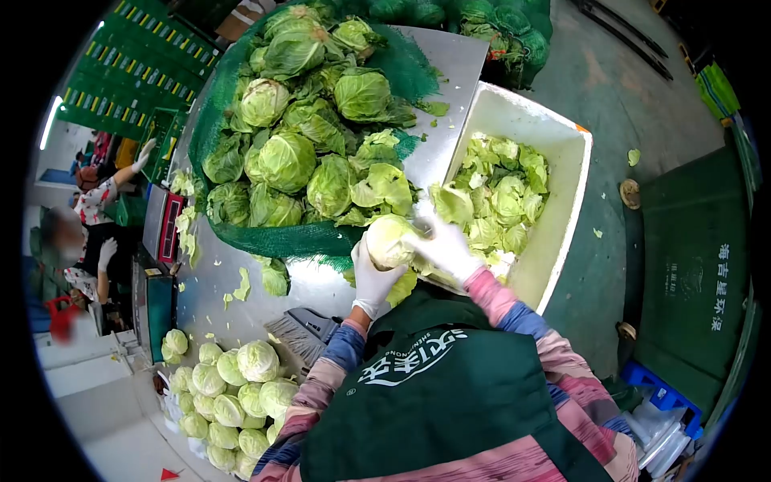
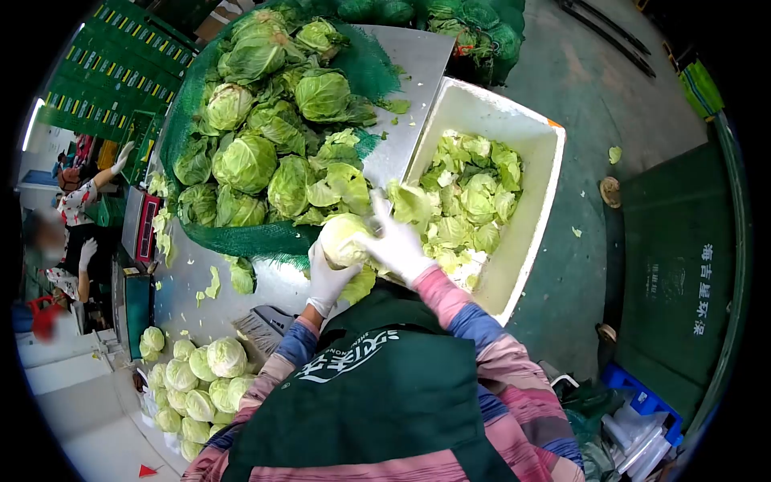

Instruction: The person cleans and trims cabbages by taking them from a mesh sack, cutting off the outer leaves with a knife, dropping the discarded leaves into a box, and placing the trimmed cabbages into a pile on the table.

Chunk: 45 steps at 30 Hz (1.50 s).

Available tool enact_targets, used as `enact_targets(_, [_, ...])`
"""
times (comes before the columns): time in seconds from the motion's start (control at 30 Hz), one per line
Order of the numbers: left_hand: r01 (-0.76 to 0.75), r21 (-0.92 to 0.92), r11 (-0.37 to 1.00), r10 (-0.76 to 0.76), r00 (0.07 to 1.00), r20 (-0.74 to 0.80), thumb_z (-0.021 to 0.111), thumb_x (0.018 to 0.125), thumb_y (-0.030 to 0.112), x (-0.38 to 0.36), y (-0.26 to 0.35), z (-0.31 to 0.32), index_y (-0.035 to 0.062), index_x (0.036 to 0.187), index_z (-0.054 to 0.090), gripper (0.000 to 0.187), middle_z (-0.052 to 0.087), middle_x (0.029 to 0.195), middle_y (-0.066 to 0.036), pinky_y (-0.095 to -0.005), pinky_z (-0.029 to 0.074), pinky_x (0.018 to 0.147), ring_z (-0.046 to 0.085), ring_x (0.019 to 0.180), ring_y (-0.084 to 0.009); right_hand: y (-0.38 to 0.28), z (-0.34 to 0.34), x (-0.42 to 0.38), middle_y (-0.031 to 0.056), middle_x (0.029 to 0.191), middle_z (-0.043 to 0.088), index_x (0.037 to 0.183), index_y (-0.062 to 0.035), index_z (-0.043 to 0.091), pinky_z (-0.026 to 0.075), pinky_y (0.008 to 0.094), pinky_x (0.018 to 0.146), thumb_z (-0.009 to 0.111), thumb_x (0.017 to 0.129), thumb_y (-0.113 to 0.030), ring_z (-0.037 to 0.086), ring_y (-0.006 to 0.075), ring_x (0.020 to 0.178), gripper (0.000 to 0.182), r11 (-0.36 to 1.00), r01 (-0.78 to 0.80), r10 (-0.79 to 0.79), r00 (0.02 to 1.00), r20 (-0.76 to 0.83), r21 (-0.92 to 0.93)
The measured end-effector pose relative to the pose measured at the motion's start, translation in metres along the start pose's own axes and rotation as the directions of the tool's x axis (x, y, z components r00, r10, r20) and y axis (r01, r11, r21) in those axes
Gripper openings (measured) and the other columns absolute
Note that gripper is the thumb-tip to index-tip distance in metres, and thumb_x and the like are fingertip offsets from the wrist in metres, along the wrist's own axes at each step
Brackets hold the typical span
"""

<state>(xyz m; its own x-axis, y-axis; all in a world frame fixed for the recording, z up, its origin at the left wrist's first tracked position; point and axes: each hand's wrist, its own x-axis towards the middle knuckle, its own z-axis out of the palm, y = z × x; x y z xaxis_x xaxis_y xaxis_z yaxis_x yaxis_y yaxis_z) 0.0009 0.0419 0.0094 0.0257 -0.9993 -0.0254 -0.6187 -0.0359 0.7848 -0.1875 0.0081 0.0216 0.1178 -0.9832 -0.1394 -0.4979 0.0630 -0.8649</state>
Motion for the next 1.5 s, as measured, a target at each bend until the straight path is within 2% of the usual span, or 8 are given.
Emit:
enact_targets(0.17, [0.057,-0.144,0.988,-0.037,0.989,0.141,0.081,0.062,0.012,0.012,-0.027,-0.011,-0.0004,0.134,0.039,0.084,0.048,0.126,-0.016,-0.0363,0.040,0.102,0.049,0.117,-0.0268,0.047,0.029,0.015,0.0146,0.090,0.067,0.107,-0.0012,0.064,0.049,0.0294,0.066,0.069,0.083,-0.022,0.062,0.0235,0.070,0.033,0.949,-0.106,0.131,0.989,-0.068,0.298])
enact_targets(0.23, [0.182,-0.421,0.889,-0.050,0.951,0.304,0.083,0.064,0.013,0.011,-0.033,-0.019,-0.0013,0.134,0.037,0.085,0.047,0.130,-0.015,-0.0348,0.042,0.101,0.049,0.119,-0.0241,0.093,0.027,0.017,0.0184,0.088,0.066,0.102,-0.0052,0.065,0.050,0.0385,0.068,0.066,0.082,-0.019,0.064,0.0332,0.075,0.025,0.979,-0.151,0.128,0.979,-0.161,-0.135])
enact_targets(0.47, [0.358,-0.644,0.676,-0.264,0.934,0.242,0.082,0.071,0.012,0.019,-0.016,0.000,0.0004,0.130,0.039,0.074,0.054,0.123,-0.013,-0.0340,0.047,0.095,0.056,0.112,-0.0218,0.045,0.003,-0.008,0.0169,0.085,0.067,0.134,-0.0091,0.050,0.052,0.0378,0.072,0.067,0.080,-0.047,0.067,0.0320,0.080,0.067,0.869,-0.344,0.371,0.929,-0.009,0.354])
enact_targets(0.63, [0.068,-0.060,0.996,-0.069,0.998,-0.013,0.089,0.057,0.030,0.021,0.018,0.012,-0.0055,0.134,0.033,0.102,0.052,0.122,-0.022,-0.0366,0.048,0.093,0.056,0.110,-0.0283,0.021,0.012,-0.005,0.0226,0.088,0.066,0.144,-0.0094,0.033,0.051,0.0448,0.064,0.051,0.092,-0.046,0.065,0.0366,0.075,0.067,0.959,0.095,-0.133,0.983,-0.127,-0.267])
enact_targets(0.9, [-0.220,0.278,0.935,0.233,0.972,-0.013,0.086,0.053,0.029,0.020,0.027,0.035,-0.0041,0.129,0.040,0.095,0.053,0.114,-0.020,-0.0436,0.040,0.091,0.045,0.104,-0.0383,-0.006,-0.022,-0.003,0.0223,0.070,0.063,0.149,-0.0150,0.022,0.049,0.0468,0.058,0.042,0.095,-0.050,0.062,0.0388,0.063,0.067,0.872,0.097,0.016,0.974,0.226,-0.481])
enact_targets(1.13, [-0.149,0.153,0.977,0.153,0.988,-0.012,0.088,0.053,0.023,0.009,0.029,0.023,-0.0006,0.132,0.037,0.096,0.052,0.117,-0.020,-0.0418,0.040,0.094,0.046,0.106,-0.0369,0.046,-0.008,0.031,0.0211,0.096,0.067,0.136,-0.0156,0.049,0.050,0.0463,0.080,0.042,0.096,-0.046,0.064,0.0394,0.087,0.050,0.986,0.166,-0.160,0.977,-0.141,0.031])
enact_targets(1.33, [0.143,-0.284,0.948,-0.097,0.981,0.168,0.089,0.055,0.015,0.001,0.009,-0.005,-0.0003,0.136,0.028,0.102,0.044,0.132,-0.021,-0.0366,0.037,0.106,0.042,0.128,-0.0306,0.087,-0.058,0.026,0.0179,0.089,0.069,0.143,-0.0183,0.040,0.050,0.0397,0.070,0.049,0.095,-0.043,0.067,0.0326,0.076,0.054,0.843,-0.446,0.428,0.895,-0.130,-0.301])
enact_targets(1.5, [-0.043,-0.110,0.993,0.055,0.993,0.109,0.090,0.055,0.023,0.010,0.000,0.004,-0.0032,0.139,0.028,0.107,0.038,0.136,-0.022,-0.0385,0.033,0.108,0.042,0.126,-0.0311,0.026,-0.001,0.005,0.0119,0.093,0.068,0.145,-0.0129,0.034,0.052,0.0278,0.065,0.069,0.082,-0.043,0.064,0.0188,0.065,0.078,0.983,-0.104,0.096,0.994,0.056,0.152])
